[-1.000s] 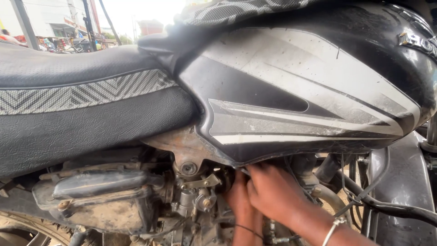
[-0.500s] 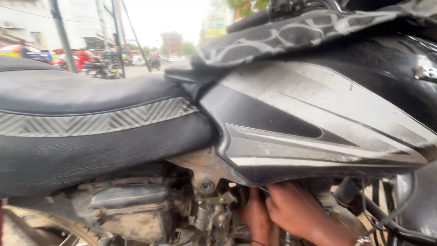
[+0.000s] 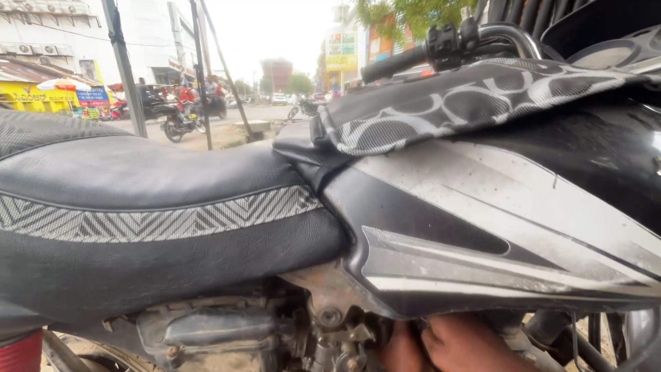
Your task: Loosen and adjust components near the motorcycle engine using a wrench and hands.
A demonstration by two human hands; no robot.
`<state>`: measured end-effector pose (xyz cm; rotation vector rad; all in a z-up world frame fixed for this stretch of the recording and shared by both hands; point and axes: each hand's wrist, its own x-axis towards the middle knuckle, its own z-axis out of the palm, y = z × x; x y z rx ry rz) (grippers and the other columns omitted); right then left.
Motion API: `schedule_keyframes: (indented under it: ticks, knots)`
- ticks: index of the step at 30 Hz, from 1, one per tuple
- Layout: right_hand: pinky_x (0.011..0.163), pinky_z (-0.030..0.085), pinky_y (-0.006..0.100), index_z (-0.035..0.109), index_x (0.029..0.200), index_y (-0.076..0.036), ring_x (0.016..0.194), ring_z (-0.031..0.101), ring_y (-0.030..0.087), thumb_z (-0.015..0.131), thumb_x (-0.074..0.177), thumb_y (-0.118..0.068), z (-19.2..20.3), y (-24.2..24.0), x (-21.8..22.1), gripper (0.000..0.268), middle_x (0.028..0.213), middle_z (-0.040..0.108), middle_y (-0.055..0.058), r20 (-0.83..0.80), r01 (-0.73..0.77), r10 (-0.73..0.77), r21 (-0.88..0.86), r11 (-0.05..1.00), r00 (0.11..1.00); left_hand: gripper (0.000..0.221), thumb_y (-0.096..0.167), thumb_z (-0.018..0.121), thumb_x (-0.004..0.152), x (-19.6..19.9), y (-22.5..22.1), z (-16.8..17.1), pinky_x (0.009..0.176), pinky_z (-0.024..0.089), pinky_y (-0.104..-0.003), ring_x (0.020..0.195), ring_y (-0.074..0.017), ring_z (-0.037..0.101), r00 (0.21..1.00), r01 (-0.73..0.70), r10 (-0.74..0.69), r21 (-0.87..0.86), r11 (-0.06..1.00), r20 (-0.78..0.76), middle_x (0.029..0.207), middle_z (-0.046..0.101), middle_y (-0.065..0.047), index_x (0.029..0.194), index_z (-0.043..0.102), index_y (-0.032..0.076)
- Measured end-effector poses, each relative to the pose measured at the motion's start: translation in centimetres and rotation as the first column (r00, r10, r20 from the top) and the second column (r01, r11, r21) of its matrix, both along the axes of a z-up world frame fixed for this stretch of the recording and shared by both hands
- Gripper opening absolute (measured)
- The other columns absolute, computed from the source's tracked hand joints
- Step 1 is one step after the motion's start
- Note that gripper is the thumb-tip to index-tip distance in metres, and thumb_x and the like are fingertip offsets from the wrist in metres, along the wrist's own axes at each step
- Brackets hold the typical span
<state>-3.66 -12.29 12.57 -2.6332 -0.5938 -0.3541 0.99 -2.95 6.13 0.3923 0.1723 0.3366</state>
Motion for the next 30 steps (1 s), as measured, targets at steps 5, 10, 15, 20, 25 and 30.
schedule_keyframes:
  ticks: [5,10,15,20,25,30]
  knots:
    - [0.101,0.050,0.048,0.059,0.132,-0.010,0.114,0.065,0.038,0.061,0.088,-0.028,0.5,0.7,-0.2,0.046,0.120,0.066,0.023,-0.122,0.063,-0.074,-0.088,0.994,0.990,0.038,0.018,0.075,0.085,-0.8,0.9,-1.6,0.077,0.056,-0.034,0.093,-0.0206,0.069,1.000,-0.015,0.015,0.043,0.999,0.009,0.110,0.078,-0.011,0.117,0.074,-0.004]
    - [0.093,0.057,0.046,0.061,0.128,-0.012,0.101,0.073,0.039,0.055,0.091,-0.025,5.2,2.3,-4.4,0.040,0.109,0.073,0.024,-0.231,0.098,-0.075,0.089,0.991,0.970,0.045,0.026,0.076,0.091,0.2,0.3,-4.1,0.075,0.053,-0.037,0.089,-0.0248,0.065,0.987,0.124,-0.117,0.055,0.991,-0.105,0.107,0.073,-0.016,0.115,0.074,-0.011]
    - [0.094,0.052,0.049,0.063,0.121,-0.005,0.108,0.066,0.041,0.060,0.086,-0.022,1.5,0.1,-1.2,0.040,0.113,0.069,0.025,-0.051,-0.064,0.067,0.059,0.996,0.996,0.039,0.018,0.076,0.087,-2.1,0.8,-1.0,0.081,0.055,-0.036,0.096,-0.0224,0.070,0.989,0.071,-0.058,0.090,0.993,-0.139,0.110,0.076,-0.012,0.116,0.072,-0.008]
    - [0.095,0.051,0.051,0.067,0.120,-0.008,0.109,0.063,0.043,0.057,0.087,-0.022,4.0,1.1,-3.6,0.037,0.112,0.069,0.023,-0.042,-0.007,0.007,0.000,1.000,0.999,0.037,0.016,0.070,0.084,-1.5,0.8,-2.5,0.085,0.055,-0.035,0.099,-0.0224,0.070,0.987,0.163,-0.163,0.027,0.986,-0.014,0.111,0.076,-0.010,0.117,0.071,-0.001]
    - [0.093,0.049,0.056,0.063,0.123,-0.006,0.107,0.061,0.045,0.057,0.085,-0.017,4.6,1.9,-4.7,0.040,0.115,0.066,0.026,-0.005,-0.043,0.043,-0.073,0.996,0.999,0.035,0.020,0.070,0.090,-1.1,1.5,-2.6,0.084,0.054,-0.035,0.097,-0.0214,0.068,0.975,0.223,-0.219,0.113,0.968,-0.046,0.107,0.073,-0.011,0.113,0.072,-0.006]
    - [0.094,0.051,0.055,0.064,0.115,-0.006,0.106,0.064,0.045,0.057,0.088,-0.021,3.4,2.1,-4.1,0.032,0.113,0.068,0.025,0.072,-0.027,0.040,-0.166,0.986,0.997,0.036,0.021,0.068,0.091,-1.5,1.2,-3.6,0.084,0.054,-0.036,0.098,-0.0215,0.069,0.971,0.237,-0.234,0.074,0.969,-0.044,0.107,0.075,-0.011,0.114,0.072,-0.006]
